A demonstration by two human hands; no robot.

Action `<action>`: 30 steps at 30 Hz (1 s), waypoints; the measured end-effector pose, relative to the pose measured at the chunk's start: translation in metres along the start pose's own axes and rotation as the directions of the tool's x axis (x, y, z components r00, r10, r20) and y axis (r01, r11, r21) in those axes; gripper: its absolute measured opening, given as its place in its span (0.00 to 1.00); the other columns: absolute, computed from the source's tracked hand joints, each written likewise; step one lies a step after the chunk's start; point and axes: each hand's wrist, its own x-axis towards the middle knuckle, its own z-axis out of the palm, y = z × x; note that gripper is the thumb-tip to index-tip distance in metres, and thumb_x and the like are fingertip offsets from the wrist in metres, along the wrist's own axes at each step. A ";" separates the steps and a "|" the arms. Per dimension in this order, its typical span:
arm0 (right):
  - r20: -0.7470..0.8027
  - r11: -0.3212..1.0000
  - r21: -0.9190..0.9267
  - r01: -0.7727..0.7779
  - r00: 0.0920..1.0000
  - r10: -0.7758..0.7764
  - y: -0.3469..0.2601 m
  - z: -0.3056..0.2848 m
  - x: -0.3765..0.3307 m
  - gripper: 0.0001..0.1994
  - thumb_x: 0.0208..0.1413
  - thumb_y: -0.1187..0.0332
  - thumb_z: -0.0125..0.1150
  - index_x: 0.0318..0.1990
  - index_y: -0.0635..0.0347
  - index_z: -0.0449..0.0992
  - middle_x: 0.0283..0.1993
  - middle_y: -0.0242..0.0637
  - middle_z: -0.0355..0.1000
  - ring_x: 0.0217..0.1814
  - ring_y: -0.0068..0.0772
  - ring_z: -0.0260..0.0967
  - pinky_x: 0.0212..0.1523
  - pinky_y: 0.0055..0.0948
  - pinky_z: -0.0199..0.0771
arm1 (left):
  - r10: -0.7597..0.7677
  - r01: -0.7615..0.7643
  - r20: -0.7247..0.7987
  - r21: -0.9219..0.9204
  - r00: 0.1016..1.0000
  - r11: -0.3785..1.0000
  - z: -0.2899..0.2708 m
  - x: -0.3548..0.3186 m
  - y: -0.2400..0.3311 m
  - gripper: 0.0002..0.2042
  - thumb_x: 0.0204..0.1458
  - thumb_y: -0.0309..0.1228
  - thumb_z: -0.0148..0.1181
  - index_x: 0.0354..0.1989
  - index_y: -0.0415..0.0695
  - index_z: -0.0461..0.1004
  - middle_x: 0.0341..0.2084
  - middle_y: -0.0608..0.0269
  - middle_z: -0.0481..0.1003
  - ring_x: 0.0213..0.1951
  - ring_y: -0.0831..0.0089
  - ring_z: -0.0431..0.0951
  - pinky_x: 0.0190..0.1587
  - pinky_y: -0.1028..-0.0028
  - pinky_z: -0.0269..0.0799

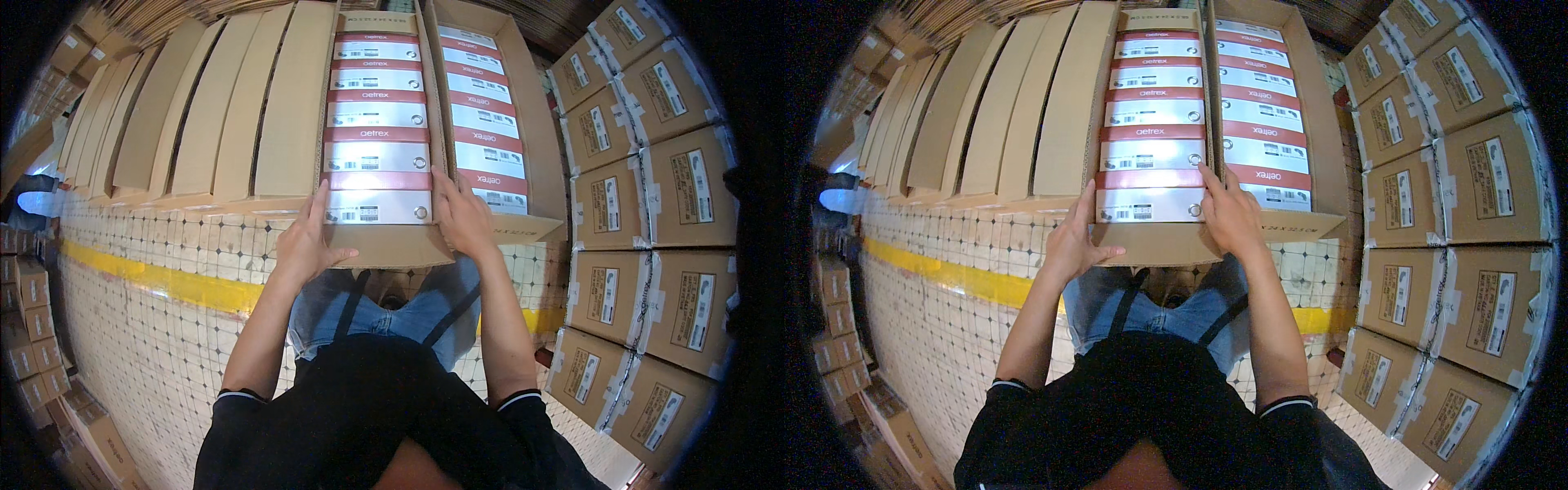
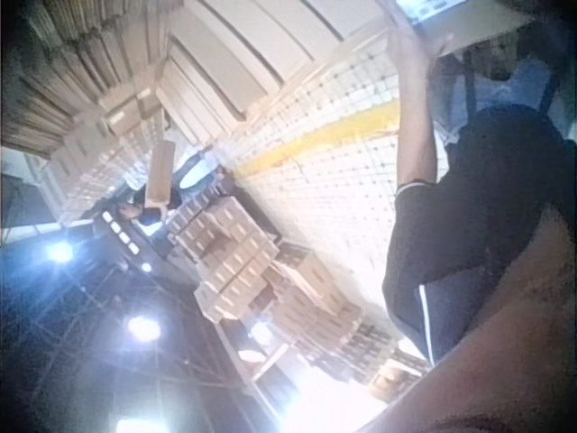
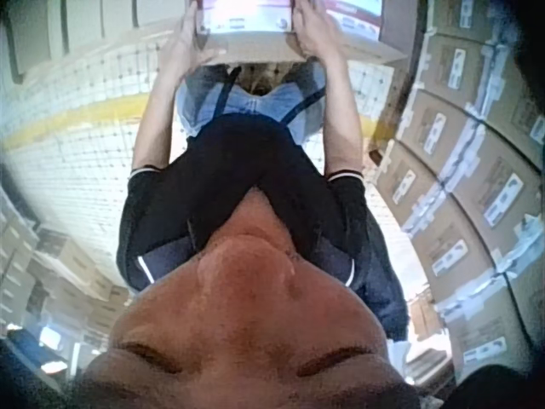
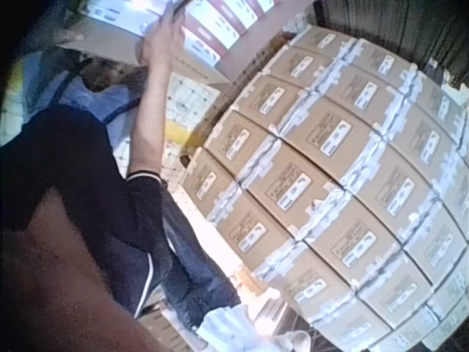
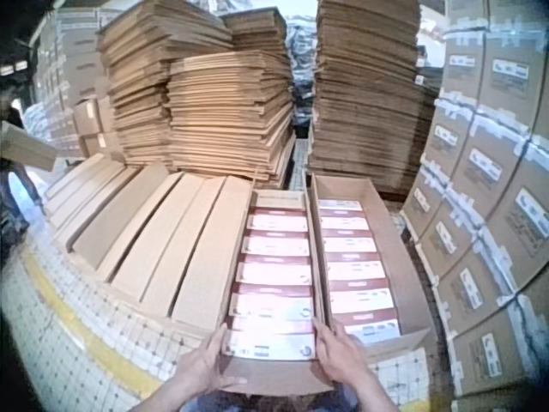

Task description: The person opens a large cardboard box and places smaller product boxes inside one by one. They arrange the items neatly and close the flaps of the large box.

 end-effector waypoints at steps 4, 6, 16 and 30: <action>-0.032 1.000 -0.002 0.000 0.999 0.000 -0.004 0.004 0.001 0.24 0.63 0.63 0.44 0.67 0.42 0.64 0.65 0.56 0.63 0.52 0.64 0.70 0.55 0.51 0.69 | -0.014 0.014 -0.010 -0.033 1.000 0.999 -0.001 -0.001 0.002 0.63 0.29 0.45 0.82 0.75 0.51 0.43 0.63 0.44 0.65 0.59 0.47 0.72 0.53 0.58 0.75; -0.046 0.999 -0.038 -0.003 0.999 0.002 -0.004 0.007 0.002 0.24 0.63 0.63 0.44 0.67 0.42 0.65 0.64 0.55 0.64 0.52 0.63 0.70 0.54 0.51 0.69 | -0.003 0.001 -0.031 -0.059 1.000 0.998 0.001 -0.002 -0.001 0.63 0.29 0.45 0.82 0.75 0.51 0.43 0.63 0.44 0.65 0.59 0.48 0.72 0.54 0.58 0.74; -0.103 0.997 -0.076 0.033 0.994 -0.041 -0.006 0.001 0.002 0.24 0.57 0.65 0.51 0.64 0.44 0.70 0.64 0.50 0.65 0.47 0.56 0.74 0.51 0.48 0.72 | -0.010 0.010 -0.001 -0.060 1.000 0.998 -0.002 0.001 0.003 0.61 0.34 0.45 0.80 0.75 0.49 0.42 0.64 0.42 0.64 0.60 0.45 0.70 0.57 0.57 0.71; -0.198 0.992 -0.107 -0.064 0.979 0.042 -0.022 0.015 0.000 0.25 0.53 0.66 0.55 0.62 0.42 0.72 0.59 0.49 0.70 0.44 0.56 0.73 0.53 0.47 0.71 | 0.112 -0.205 -0.199 -0.545 0.974 0.813 -0.022 0.210 -0.051 0.25 0.56 0.41 0.61 0.59 0.39 0.71 0.55 0.43 0.71 0.54 0.48 0.73 0.56 0.59 0.70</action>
